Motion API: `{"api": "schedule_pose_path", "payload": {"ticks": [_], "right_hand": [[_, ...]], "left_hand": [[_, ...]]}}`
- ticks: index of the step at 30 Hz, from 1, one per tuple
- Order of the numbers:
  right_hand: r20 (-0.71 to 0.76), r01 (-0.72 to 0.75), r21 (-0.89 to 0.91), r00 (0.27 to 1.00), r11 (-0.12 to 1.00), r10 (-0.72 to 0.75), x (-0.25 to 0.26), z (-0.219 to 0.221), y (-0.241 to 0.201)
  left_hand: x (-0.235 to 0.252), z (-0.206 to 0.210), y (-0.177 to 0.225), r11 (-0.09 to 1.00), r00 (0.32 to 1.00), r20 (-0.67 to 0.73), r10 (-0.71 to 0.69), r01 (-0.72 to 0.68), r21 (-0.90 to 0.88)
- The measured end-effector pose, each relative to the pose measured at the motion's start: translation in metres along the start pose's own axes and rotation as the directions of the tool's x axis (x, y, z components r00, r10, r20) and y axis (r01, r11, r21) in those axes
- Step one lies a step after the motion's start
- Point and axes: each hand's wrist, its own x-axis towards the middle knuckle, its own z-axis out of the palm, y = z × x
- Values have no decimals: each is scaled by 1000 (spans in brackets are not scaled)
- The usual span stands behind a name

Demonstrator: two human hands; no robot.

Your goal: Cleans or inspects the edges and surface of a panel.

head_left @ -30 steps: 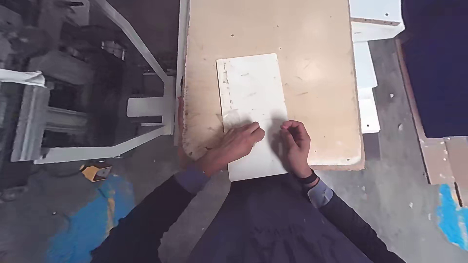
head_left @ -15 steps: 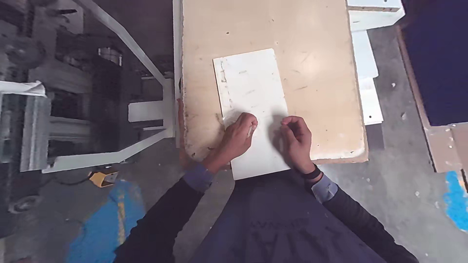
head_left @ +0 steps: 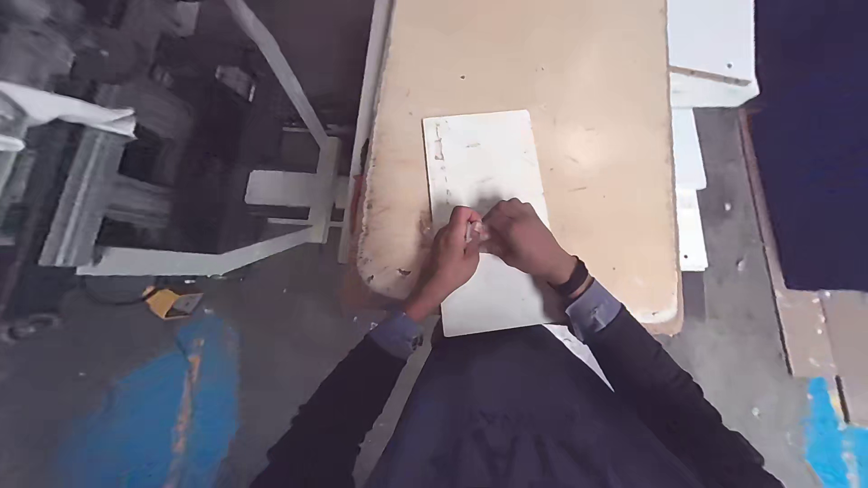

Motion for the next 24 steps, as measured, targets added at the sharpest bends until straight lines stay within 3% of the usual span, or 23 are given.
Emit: {"api": "schedule_pose_path", "payload": {"ticks": [5, 8, 10, 15, 20, 24], "right_hand": [[101, 163, -82, 983, 983, -154, 12, 2, 7], [64, 284, -121, 958, 951, -278, 7, 8, 11], [21, 339, -103, 941, 935, -339, 8, 11, 15], [13, 272, -7, 962, 962, -272, 23, 12, 15], [-34, 63, 122, 998, 991, -59, 25, 12, 11], [-95, 40, 227, 995, 973, -19, 22, 12, 15]], "left_hand": [[-8, 3, 1, 944, 966, -220, -138, 60, -325], [-13, 10, -3, 795, 879, -417, -229, -78, -601], [-14, 13, -4, 708, 804, -504, -315, -155, -690], [-16, 15, -3, 655, 722, -579, -378, -233, -719], [-19, 17, -1, 713, 657, -652, -379, -241, -658], [-20, 19, 1, 746, 625, -678, -387, -220, -629]]}}
